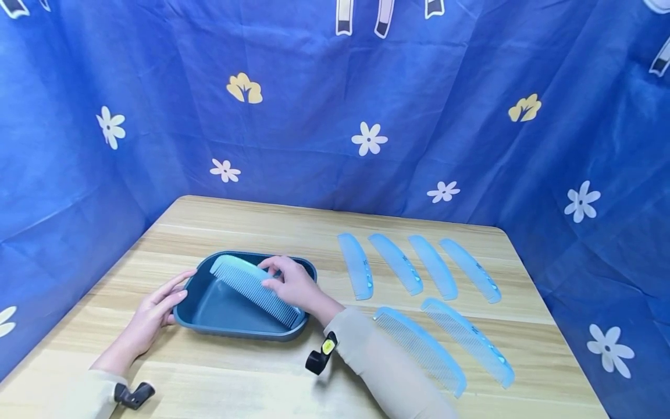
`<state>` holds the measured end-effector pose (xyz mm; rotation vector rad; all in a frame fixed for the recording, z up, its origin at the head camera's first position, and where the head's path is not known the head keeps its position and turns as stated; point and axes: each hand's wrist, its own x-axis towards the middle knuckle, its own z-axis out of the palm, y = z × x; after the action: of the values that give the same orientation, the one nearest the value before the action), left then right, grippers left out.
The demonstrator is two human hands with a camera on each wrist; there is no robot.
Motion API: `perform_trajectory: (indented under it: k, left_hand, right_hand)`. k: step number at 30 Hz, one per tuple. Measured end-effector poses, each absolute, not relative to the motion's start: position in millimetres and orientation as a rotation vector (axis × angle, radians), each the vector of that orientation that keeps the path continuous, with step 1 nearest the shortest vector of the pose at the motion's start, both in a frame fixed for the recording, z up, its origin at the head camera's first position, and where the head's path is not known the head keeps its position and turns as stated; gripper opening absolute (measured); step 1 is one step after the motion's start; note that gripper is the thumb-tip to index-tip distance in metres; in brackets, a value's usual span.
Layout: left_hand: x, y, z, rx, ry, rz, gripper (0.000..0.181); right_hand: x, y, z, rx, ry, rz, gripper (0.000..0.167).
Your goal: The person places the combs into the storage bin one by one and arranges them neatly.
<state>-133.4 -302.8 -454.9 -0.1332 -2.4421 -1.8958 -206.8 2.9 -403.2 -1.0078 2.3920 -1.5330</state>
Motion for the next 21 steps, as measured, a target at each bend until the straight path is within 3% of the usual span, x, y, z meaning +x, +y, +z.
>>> perform_trajectory:
  k: [14,21]
  left_hand:
    - [-134,-302,-455,-0.109,-2.449,-1.892,0.046]
    - [-133,-303,-456,-0.124,-2.456,-1.893,0.046]
  right_hand:
    - [-206,-10,-414,-1.285,2.472,-1.034,0.029]
    - [-202,-13,-411,-1.300,2.522,-0.819,0.027]
